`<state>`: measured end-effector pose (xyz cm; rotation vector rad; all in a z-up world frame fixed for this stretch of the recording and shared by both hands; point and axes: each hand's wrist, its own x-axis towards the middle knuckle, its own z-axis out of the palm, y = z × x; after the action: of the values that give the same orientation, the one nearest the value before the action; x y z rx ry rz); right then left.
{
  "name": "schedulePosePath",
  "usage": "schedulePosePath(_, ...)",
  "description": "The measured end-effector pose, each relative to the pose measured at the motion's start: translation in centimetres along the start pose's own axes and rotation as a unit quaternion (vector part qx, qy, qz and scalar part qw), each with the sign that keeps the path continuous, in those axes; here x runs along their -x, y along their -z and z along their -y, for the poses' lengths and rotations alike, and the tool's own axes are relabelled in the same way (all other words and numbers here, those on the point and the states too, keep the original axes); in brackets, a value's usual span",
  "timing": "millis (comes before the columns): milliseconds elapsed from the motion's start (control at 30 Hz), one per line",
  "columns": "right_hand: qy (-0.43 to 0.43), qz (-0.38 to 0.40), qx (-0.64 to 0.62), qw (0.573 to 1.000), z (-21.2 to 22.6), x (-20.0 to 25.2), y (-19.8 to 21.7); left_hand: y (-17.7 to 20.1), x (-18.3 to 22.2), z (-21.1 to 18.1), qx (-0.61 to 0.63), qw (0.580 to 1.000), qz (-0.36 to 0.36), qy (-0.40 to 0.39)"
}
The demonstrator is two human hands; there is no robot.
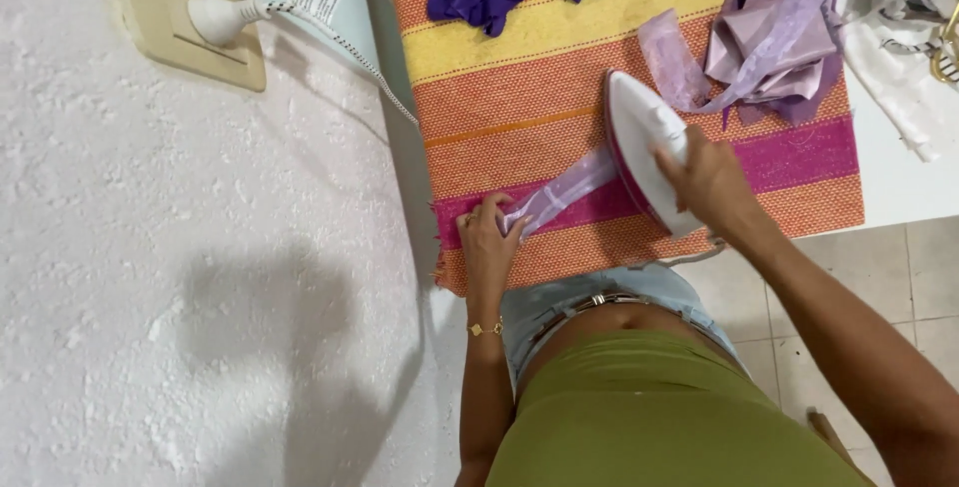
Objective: Ironing small pieces of purple fabric on an ironing board.
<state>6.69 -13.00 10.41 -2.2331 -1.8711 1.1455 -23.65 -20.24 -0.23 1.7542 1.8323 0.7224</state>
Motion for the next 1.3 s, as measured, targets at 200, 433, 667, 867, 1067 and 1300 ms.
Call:
schedulePosePath(200, 0.050, 0.036, 0.005, 0.998, 4.4, 1.4, -2.7, 2.1, -0.2, -1.1, 0.033, 0.999, 0.007, 0.023)
schedulePosePath(433, 0.169, 0.122, 0.071, 0.975, 9.3, 2.0, -10.9, 2.7, 1.8, -1.4, 0.094, 0.964, -0.208, 0.133)
schedulePosePath(667, 0.065, 0.096, 0.147, 0.982, 8.5, 2.5, -3.3, 2.9, 4.1, -1.2, 0.125, 0.923, -0.308, 0.191)
schedulePosePath(867, 0.131, 0.117, 0.117, 0.978, 8.4, 2.7, -6.3, 2.1, 5.5, 0.0, 0.175, 0.908, -0.322, 0.204)
schedulePosePath(1067, 0.157, 0.118, 0.091, 0.976, 7.6, 3.3, -12.5, 2.4, 3.4, -3.8, 0.064, 0.949, -0.124, 0.282)
schedulePosePath(1300, 0.043, 0.056, 0.055, 0.996, 3.2, 2.1, -2.6, 1.7, 2.2, -7.0, 0.008, 0.973, -0.088, 0.214)
